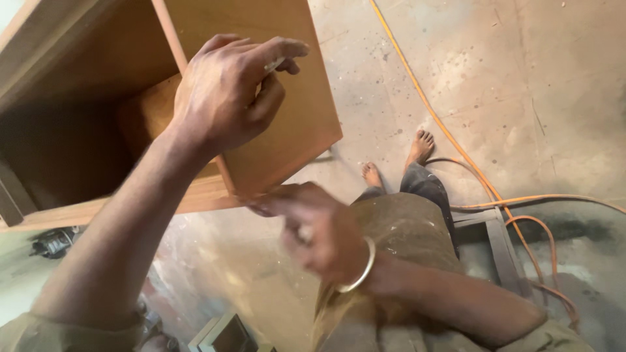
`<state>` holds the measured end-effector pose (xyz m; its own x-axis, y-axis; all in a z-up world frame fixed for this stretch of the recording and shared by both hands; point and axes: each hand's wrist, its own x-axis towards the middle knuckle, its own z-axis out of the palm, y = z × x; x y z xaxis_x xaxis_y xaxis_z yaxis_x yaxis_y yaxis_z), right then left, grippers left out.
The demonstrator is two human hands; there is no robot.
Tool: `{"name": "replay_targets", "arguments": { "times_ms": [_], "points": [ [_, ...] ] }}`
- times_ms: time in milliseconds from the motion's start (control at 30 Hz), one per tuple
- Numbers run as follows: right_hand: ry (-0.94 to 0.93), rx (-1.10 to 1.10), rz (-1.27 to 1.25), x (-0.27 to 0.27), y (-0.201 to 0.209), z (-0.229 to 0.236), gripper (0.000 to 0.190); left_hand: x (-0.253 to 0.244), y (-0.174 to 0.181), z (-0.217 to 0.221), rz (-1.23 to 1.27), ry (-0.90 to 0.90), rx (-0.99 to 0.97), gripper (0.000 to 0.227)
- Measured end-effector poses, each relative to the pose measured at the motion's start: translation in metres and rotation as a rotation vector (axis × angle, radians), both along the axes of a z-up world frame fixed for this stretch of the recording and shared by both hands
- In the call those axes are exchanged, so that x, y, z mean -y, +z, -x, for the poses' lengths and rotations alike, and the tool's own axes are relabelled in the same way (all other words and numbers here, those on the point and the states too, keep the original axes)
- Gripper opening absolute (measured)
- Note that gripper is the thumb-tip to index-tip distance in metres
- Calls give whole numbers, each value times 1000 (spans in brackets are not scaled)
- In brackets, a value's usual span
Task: The person mixes a pink paste on a square board and uses a small scraper to apply it to the edges of a wooden furniture piece. They repeatedly scoop paste and smooth it along the vertical and horizontal edges of the cabinet.
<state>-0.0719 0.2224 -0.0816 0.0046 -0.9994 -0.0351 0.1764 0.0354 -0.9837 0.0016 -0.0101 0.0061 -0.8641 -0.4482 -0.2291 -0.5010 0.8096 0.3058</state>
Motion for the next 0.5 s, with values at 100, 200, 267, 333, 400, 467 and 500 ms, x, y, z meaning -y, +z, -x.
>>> {"name": "replay_targets", "arguments": {
  "times_ms": [100, 200, 267, 333, 400, 467, 500],
  "points": [
    [-224, 429, -220, 11, -94, 0, 32, -2, -5, 5, 144, -55, 126, 45],
    [-396, 21, -502, 21, -197, -15, 25, -10, -11, 8, 278, -116, 414, 39],
    [-462, -105, -238, 27, -237, -28, 34, -9, -13, 13, 324, -157, 523, 40],
    [-440, -245, -184, 21, -244, -39, 33, -9, -14, 16, 342, -192, 496, 49],
    [-335, -397, -338, 5, -227, -47, 21, -11, -13, 15, 316, -188, 494, 47],
    [-120, -554, -257, -9, -201, -47, 40, -11, -11, 14, 297, -183, 475, 47],
    [-16, -632, -213, -11, -193, -43, 50, -10, -10, 14, 289, -181, 458, 48]
  ]
}}
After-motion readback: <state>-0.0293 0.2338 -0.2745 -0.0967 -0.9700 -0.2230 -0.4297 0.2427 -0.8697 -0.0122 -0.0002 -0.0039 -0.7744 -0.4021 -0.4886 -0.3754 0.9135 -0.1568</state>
